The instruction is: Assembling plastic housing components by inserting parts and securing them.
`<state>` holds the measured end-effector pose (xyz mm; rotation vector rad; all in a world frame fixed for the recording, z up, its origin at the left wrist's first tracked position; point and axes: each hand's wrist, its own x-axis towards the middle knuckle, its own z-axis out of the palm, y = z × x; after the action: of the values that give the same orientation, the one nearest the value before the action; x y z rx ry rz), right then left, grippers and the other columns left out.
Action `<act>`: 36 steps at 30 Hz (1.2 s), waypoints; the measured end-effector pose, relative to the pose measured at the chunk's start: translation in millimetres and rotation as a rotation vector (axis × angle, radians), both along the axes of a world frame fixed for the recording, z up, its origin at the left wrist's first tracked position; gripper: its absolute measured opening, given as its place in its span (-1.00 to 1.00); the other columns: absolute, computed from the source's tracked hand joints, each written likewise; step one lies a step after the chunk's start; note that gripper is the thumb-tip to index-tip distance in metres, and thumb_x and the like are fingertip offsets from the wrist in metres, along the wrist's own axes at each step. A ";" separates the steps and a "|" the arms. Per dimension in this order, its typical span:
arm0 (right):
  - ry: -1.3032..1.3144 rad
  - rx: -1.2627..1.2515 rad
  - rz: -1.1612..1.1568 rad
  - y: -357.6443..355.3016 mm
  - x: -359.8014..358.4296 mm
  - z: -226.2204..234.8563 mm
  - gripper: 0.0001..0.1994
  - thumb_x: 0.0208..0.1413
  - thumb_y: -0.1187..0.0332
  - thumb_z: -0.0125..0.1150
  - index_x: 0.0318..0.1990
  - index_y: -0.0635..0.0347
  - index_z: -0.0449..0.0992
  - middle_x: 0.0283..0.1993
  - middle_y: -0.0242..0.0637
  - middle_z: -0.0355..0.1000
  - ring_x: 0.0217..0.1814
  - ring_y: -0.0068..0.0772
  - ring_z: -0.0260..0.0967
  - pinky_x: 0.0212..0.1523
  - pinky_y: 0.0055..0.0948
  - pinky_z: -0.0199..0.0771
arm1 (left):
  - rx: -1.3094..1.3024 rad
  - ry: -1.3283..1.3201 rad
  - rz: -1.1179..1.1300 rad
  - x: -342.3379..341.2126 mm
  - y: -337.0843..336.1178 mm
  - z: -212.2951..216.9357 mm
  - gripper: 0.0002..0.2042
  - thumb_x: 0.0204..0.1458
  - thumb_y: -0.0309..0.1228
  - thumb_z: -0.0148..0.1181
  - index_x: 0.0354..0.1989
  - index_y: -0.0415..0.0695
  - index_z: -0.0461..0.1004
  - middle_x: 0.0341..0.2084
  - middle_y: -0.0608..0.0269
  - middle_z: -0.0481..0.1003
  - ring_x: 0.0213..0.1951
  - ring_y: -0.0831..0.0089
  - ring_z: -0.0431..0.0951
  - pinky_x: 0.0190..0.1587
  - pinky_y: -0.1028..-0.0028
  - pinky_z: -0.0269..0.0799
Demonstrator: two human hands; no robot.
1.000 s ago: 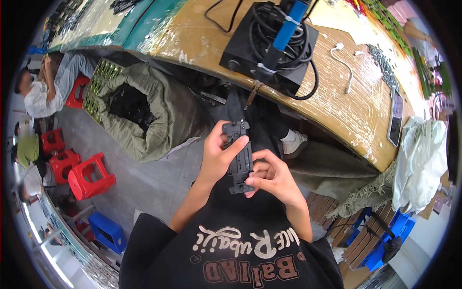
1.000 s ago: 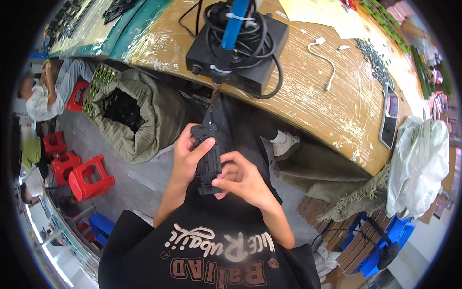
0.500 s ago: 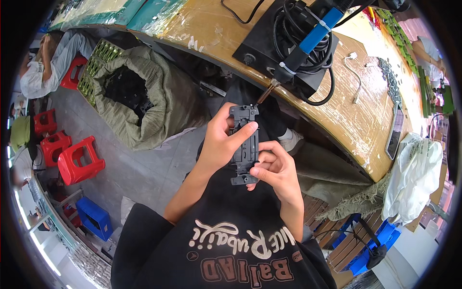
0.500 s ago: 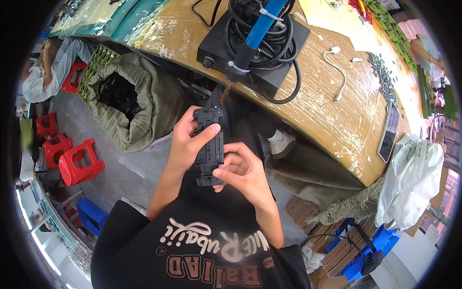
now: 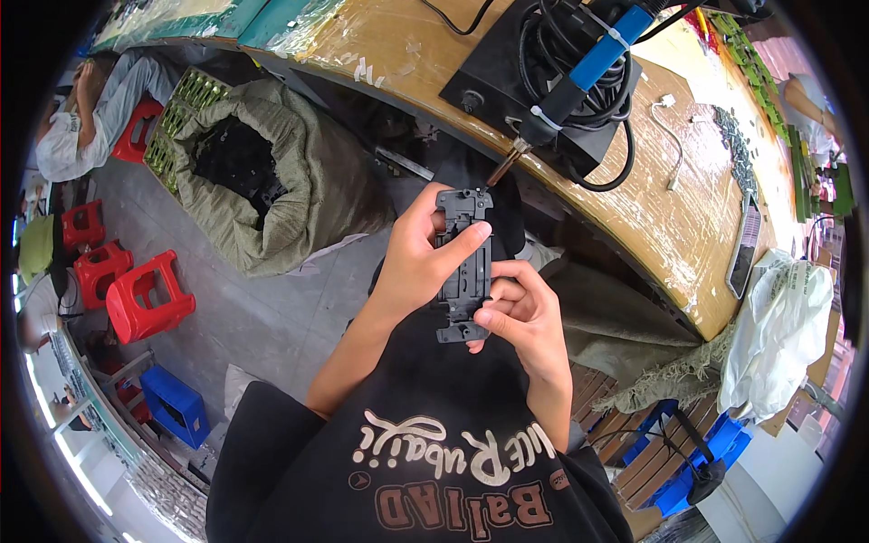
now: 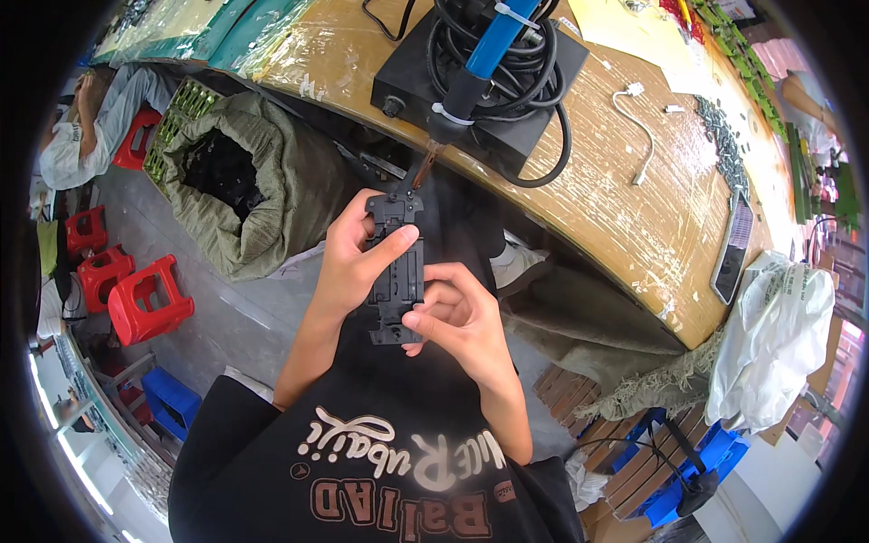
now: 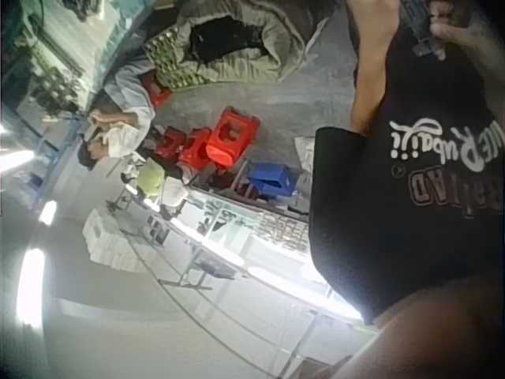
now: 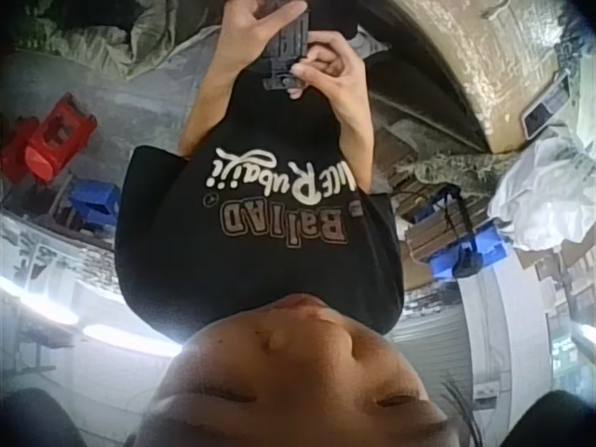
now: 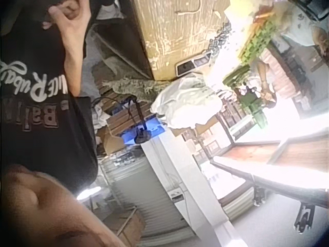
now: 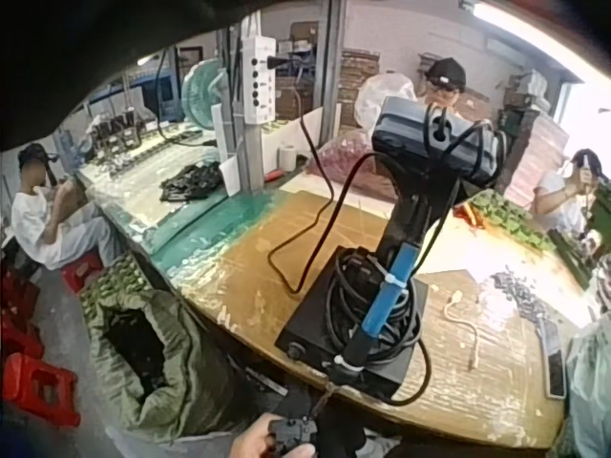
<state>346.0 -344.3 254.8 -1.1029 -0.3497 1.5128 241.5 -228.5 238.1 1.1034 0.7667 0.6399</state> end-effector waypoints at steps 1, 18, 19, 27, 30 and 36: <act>0.000 0.006 -0.002 0.0 -0.2 -0.3 -0.64 -0.12 0.65 0.14 -0.12 0.39 0.22 -0.45 -0.25 0.34 -0.47 -0.46 0.39 -0.54 -0.54 0.48 | 0.016 0.001 0.002 0.0 0.1 -0.4 -0.80 -0.10 -0.52 0.14 -0.30 -0.22 0.29 -0.53 0.35 0.38 -0.50 0.71 0.36 -0.48 0.69 0.29; -0.008 -0.030 0.008 8.6 2.8 -3.6 -0.66 -0.12 0.64 0.14 -0.14 0.38 0.23 -0.49 -0.35 0.29 -0.50 -0.52 0.37 -0.56 -0.56 0.47 | 0.039 0.015 -0.026 1.8 4.6 -6.6 -0.70 -0.17 -0.53 0.19 -0.26 -0.20 0.24 -0.51 0.35 0.34 -0.47 0.68 0.35 -0.45 0.68 0.31; -0.006 -0.023 0.009 8.8 2.9 -3.3 -0.66 -0.11 0.64 0.14 -0.14 0.38 0.23 -0.49 -0.35 0.28 -0.50 -0.52 0.37 -0.56 -0.56 0.47 | 0.038 0.015 -0.021 1.8 4.7 -5.4 -0.70 -0.18 -0.53 0.19 -0.26 -0.20 0.24 -0.51 0.35 0.34 -0.47 0.68 0.34 -0.45 0.68 0.30; -0.002 -0.007 0.001 7.4 1.9 -0.2 -0.66 -0.11 0.64 0.14 -0.13 0.38 0.23 -0.48 -0.35 0.28 -0.48 -0.51 0.36 -0.56 -0.56 0.47 | 0.061 0.009 -0.029 0.8 5.3 -2.8 -0.70 -0.18 -0.54 0.19 -0.26 -0.20 0.24 -0.52 0.36 0.33 -0.47 0.69 0.34 -0.46 0.69 0.29; 0.004 -0.001 -0.009 7.1 2.0 -1.6 -0.66 -0.11 0.64 0.13 -0.12 0.38 0.23 -0.48 -0.35 0.28 -0.48 -0.51 0.37 -0.56 -0.56 0.47 | 0.049 0.021 -0.031 1.0 5.6 -0.2 -0.70 -0.18 -0.54 0.18 -0.27 -0.21 0.24 -0.52 0.36 0.34 -0.46 0.69 0.33 -0.43 0.66 0.29; 0.013 0.009 -0.003 7.5 3.0 -4.6 -0.65 -0.10 0.64 0.13 -0.12 0.38 0.22 -0.48 -0.33 0.29 -0.49 -0.49 0.37 -0.56 -0.55 0.46 | 0.040 0.027 -0.027 2.5 6.3 -0.5 -0.70 -0.19 -0.54 0.17 -0.27 -0.23 0.23 -0.53 0.36 0.35 -0.45 0.68 0.33 -0.41 0.63 0.29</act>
<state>349.0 -336.8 250.2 -1.0856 -0.3455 1.5144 244.0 -222.2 237.6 1.1592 0.7632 0.6207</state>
